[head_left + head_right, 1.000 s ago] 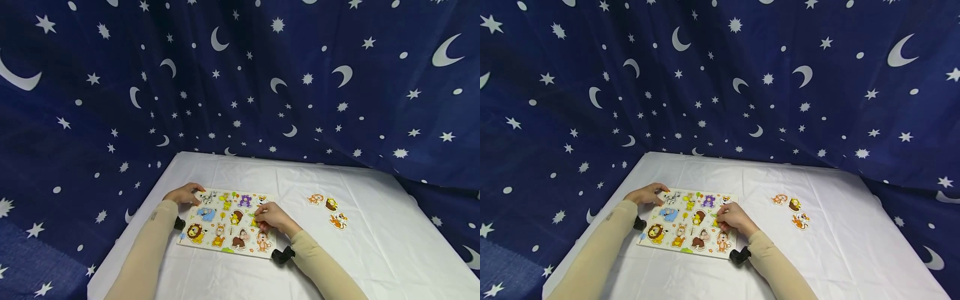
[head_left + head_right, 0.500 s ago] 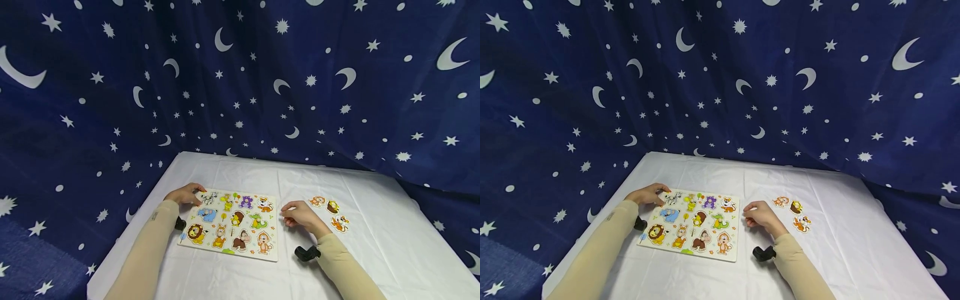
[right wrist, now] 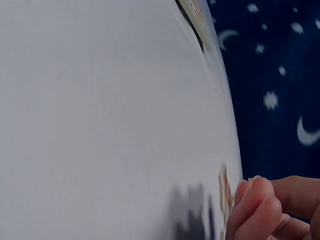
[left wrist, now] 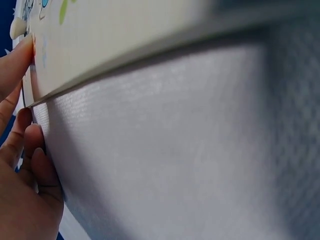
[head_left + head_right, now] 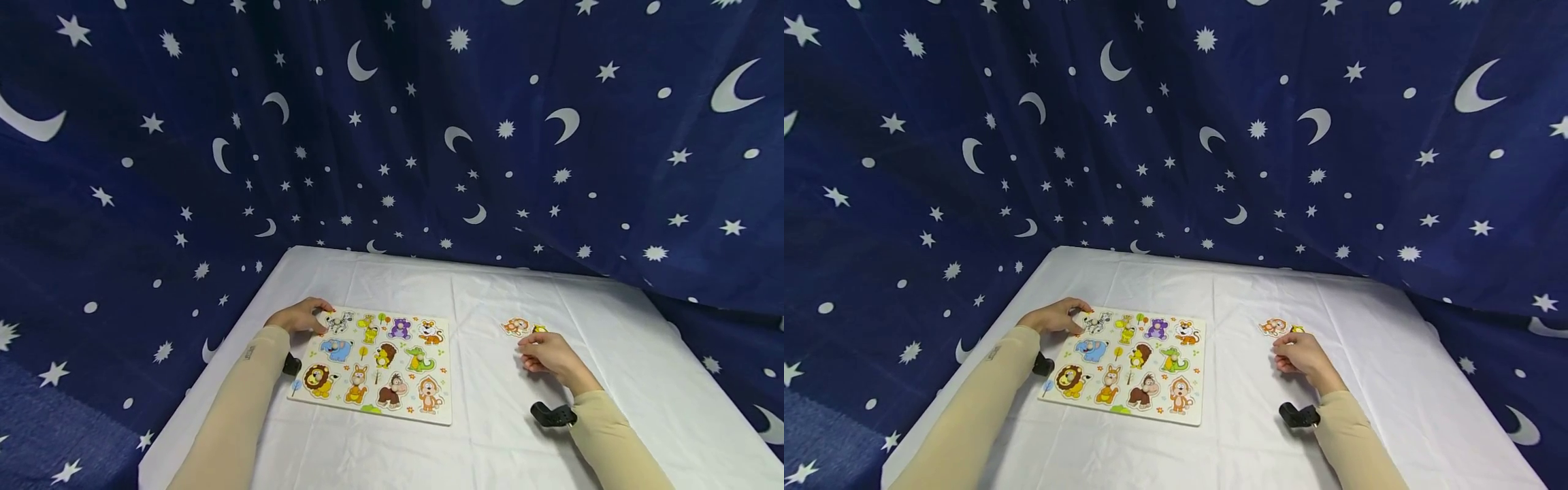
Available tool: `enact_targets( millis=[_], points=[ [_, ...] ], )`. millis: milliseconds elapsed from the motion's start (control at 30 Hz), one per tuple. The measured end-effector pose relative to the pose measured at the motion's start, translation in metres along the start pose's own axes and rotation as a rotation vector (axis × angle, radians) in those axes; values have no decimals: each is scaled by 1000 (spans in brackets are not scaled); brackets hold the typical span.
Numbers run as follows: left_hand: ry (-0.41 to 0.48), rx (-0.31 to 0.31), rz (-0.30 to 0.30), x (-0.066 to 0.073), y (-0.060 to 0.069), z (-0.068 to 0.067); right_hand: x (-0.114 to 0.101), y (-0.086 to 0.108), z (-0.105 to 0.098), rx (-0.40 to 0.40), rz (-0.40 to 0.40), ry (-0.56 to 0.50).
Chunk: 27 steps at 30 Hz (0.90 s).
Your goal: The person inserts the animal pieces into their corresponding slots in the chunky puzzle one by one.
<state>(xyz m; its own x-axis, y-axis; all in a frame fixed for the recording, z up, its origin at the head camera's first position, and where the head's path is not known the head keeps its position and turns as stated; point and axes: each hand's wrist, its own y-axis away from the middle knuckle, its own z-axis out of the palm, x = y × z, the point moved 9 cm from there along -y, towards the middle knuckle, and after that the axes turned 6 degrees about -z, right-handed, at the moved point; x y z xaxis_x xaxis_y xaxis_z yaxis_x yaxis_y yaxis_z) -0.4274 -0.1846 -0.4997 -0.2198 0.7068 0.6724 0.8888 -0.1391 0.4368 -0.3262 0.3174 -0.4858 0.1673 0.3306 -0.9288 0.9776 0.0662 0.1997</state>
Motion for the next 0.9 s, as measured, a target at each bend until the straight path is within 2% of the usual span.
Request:
enact_targets(
  millis=[200,367,600,900],
  points=[
    [0,-15,11,1,0,-1,14,7,-35,72,48,-3],
    [-7,-25,7,1,-1,0,22,14,-51,104,75,-1],
    [-20,-33,15,0,-2,-1,36,15,-51,114,108,-99],
    [-3,-26,7,-2,-5,2,43,16,-52,159,153,-156]
  ],
)
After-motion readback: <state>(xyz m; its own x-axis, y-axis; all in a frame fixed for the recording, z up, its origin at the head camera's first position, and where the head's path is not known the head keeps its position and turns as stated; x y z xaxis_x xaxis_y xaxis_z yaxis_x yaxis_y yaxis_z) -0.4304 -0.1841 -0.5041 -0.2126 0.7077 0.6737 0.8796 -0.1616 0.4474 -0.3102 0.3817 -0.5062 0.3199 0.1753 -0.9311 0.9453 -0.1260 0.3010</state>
